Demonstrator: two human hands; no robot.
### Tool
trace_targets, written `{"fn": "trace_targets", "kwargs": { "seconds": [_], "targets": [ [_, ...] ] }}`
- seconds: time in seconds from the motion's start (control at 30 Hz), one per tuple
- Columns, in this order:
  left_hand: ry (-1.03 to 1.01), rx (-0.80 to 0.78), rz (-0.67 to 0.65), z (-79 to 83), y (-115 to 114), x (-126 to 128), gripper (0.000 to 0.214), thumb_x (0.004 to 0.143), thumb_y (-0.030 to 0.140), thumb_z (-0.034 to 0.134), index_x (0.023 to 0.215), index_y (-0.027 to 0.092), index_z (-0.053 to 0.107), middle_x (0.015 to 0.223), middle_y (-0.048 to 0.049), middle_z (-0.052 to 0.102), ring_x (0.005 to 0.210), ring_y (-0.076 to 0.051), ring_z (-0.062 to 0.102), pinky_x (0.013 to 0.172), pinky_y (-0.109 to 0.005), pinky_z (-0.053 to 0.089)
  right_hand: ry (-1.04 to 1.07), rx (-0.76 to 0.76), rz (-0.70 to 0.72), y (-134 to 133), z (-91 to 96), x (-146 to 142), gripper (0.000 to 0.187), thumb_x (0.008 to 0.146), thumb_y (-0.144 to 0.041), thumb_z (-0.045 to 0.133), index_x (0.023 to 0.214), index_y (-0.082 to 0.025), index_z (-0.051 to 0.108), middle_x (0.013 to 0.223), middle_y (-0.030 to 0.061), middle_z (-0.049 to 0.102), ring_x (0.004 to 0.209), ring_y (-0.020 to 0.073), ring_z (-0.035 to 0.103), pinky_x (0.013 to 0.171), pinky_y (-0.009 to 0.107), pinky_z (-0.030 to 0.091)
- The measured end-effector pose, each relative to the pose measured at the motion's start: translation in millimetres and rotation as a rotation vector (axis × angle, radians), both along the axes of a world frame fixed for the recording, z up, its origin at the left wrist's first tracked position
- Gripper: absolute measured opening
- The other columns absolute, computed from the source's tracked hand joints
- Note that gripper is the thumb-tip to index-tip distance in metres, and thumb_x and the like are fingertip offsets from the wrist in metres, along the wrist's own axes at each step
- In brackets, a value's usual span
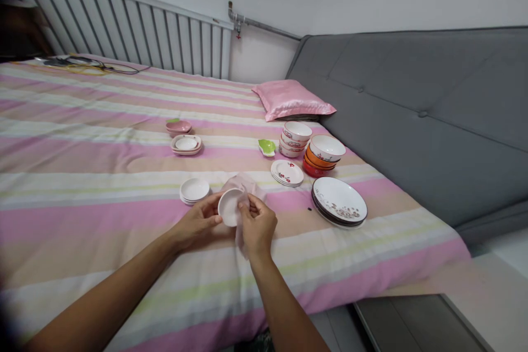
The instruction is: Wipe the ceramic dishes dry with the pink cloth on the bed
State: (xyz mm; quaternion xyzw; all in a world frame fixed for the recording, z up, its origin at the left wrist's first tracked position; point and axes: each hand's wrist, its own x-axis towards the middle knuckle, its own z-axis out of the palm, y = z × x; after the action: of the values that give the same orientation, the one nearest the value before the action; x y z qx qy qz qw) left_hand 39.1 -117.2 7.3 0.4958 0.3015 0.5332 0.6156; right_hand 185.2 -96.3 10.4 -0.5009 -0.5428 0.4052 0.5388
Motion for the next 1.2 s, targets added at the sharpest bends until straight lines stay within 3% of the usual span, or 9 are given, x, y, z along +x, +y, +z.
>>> {"fn": "trace_targets", "kwargs": {
  "seconds": [0.27,0.47,0.6,0.73,0.93,1.2],
  "targets": [
    [-0.017,-0.042,0.066,0.3,0,1,0.048,0.074,0.030,0.066,0.120,0.021,0.056,0.122,-0.0112,0.057,0.111,-0.025,0.051,0.092,-0.035,0.039,-0.007,-0.049,-0.010,4,-9.6,0,0.029,0.071,-0.034,0.062,0.092,-0.014,0.066,0.082,0.0081,0.071,0.069,0.0185,0.066,0.063,0.027,0.051],
    [0.013,-0.021,0.087,-5.3,1,6,0.070,0.063,0.014,0.075,0.127,0.028,0.048,0.119,-0.0095,0.058,0.091,-0.019,0.060,0.080,-0.032,0.046,0.071,-0.119,-0.074,6,-13.4,-5,0.027,0.069,-0.036,0.063,0.085,-0.015,0.061,0.074,0.0061,0.068,0.065,0.0173,0.064,0.057,0.025,0.049],
    [0.054,0.048,0.154,-8.3,2,5,0.066,0.065,0.016,0.074,0.125,0.028,0.051,0.131,-0.0096,0.050,0.106,-0.024,0.055,0.084,-0.031,0.045,0.117,-0.141,-0.028,2,-8.5,-6,0.027,0.068,-0.036,0.065,0.084,-0.015,0.060,0.074,0.0057,0.068,0.064,0.0168,0.064,0.058,0.025,0.048],
    [0.049,0.075,0.093,-8.7,2,4,0.069,0.068,0.020,0.072,0.131,0.027,0.044,0.133,-0.0113,0.049,0.113,-0.027,0.050,0.085,-0.032,0.044,0.110,-0.147,0.008,1,-8.0,-6,0.027,0.067,-0.036,0.066,0.082,-0.015,0.061,0.071,0.0054,0.068,0.062,0.0158,0.062,0.056,0.024,0.047],
    [0.005,0.117,0.027,-3.4,1,0,0.063,0.071,0.026,0.070,0.129,0.024,0.046,0.135,-0.0103,0.047,0.123,-0.028,0.041,0.097,-0.036,0.036,0.061,-0.098,0.031,2,-10.2,-4,0.026,0.069,-0.035,0.065,0.083,-0.014,0.063,0.074,0.0062,0.069,0.063,0.0165,0.063,0.058,0.025,0.049],
    [0.014,0.014,0.017,-10.1,1,-8,0.041,0.078,0.037,0.060,0.116,0.021,0.060,0.116,-0.0079,0.062,0.109,-0.025,0.052,0.091,-0.033,0.037,-0.049,0.005,0.044,-2,1.6,-3,0.023,0.071,-0.030,0.063,0.087,-0.014,0.067,0.077,0.0069,0.070,0.066,0.0172,0.065,0.062,0.026,0.052]
  ]
}}
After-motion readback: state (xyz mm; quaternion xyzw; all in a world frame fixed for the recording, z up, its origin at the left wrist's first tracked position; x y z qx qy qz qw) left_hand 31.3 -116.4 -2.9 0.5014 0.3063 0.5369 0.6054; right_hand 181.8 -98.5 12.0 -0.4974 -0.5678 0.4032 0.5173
